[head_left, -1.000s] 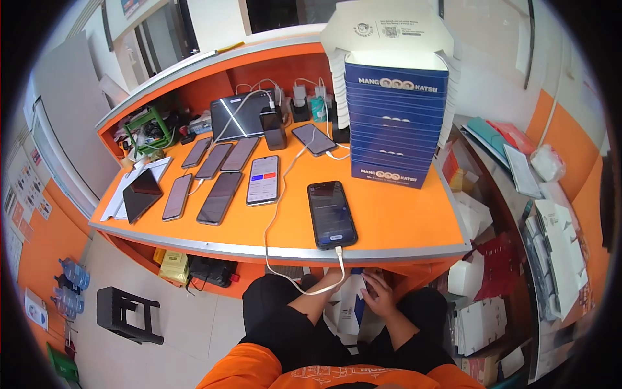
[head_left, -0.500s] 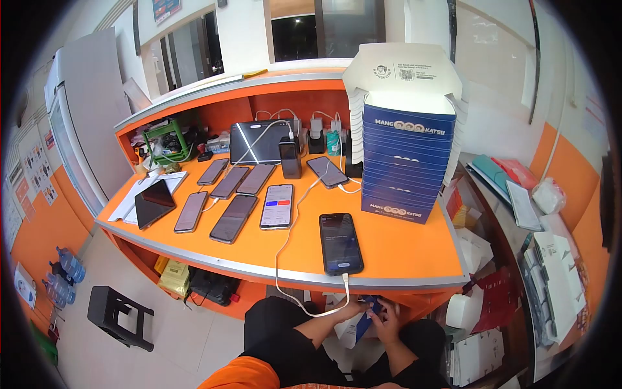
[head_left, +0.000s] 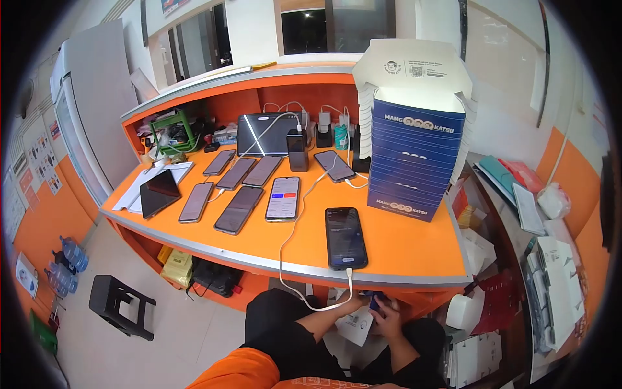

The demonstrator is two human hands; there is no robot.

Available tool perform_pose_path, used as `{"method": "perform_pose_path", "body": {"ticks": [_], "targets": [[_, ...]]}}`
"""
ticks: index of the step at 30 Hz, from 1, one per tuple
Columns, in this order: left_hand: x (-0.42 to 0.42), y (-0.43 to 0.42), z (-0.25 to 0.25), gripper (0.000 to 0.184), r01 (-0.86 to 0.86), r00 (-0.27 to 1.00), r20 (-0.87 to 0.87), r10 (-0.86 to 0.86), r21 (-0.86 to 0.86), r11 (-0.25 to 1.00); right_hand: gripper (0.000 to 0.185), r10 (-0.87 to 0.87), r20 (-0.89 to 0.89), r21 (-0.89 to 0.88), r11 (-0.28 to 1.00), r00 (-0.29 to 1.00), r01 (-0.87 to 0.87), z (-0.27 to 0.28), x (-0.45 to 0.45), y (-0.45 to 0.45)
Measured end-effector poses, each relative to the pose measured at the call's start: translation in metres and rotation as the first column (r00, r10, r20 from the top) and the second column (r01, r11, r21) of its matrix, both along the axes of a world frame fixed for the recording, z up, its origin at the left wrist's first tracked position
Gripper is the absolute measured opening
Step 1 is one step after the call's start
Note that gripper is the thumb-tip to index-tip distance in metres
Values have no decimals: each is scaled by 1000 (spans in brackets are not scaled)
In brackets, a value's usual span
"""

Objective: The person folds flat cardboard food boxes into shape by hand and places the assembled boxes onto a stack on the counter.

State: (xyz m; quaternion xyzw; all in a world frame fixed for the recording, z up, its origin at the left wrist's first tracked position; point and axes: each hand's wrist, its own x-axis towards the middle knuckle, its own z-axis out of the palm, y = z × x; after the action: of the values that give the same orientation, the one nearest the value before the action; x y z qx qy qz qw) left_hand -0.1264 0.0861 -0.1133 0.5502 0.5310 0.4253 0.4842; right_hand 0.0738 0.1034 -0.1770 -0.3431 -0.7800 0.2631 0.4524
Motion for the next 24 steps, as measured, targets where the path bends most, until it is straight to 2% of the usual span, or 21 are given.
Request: {"method": "perform_pose_path", "body": {"ticks": [1, 3, 7, 10, 13, 16, 19, 21, 24], "targets": [[0, 0, 0, 49, -5, 1000, 20, 6, -51, 999, 49, 10, -14, -46, 999, 1000, -10, -3, 1, 1], [2, 0, -2, 50, -15, 998, 65, 16, -18, 1000, 49, 22, -45, -133, 991, 999, -27, -8, 2, 1], [6, 3, -15, 48, -21, 997, 79, 15, 70, 997, 48, 33, -106, -158, 986, 994, -49, -7, 1, -2], [9, 3, -23, 47, -49, 980, -186, 72, 126, 991, 46, 21, -139, -157, 987, 990, -43, -5, -1, -7], [13, 3, -33, 48, -90, 959, -250, 131, 167, 982, 43, 11, -166, -144, 989, 986, -35, 2, -5, -13], [20, -12, -4, 47, -105, 954, -256, 154, 192, 976, 41, -2, -149, -131, 991, 989, -18, 2, -5, -16], [19, -10, -12, 45, -71, 939, -314, 136, 210, 975, 41, -10, -143, -128, 992, 990, -9, -3, -6, -15], [19, -7, -22, 45, -104, 941, -305, 146, 150, 983, 41, -8, -163, -127, 992, 987, -13, -2, -8, -17], [20, -4, -21, 47, -155, 934, -325, 149, 8, 988, 48, 5, -69, -40, 999, 998, -8, 1, -7, -13]]}}
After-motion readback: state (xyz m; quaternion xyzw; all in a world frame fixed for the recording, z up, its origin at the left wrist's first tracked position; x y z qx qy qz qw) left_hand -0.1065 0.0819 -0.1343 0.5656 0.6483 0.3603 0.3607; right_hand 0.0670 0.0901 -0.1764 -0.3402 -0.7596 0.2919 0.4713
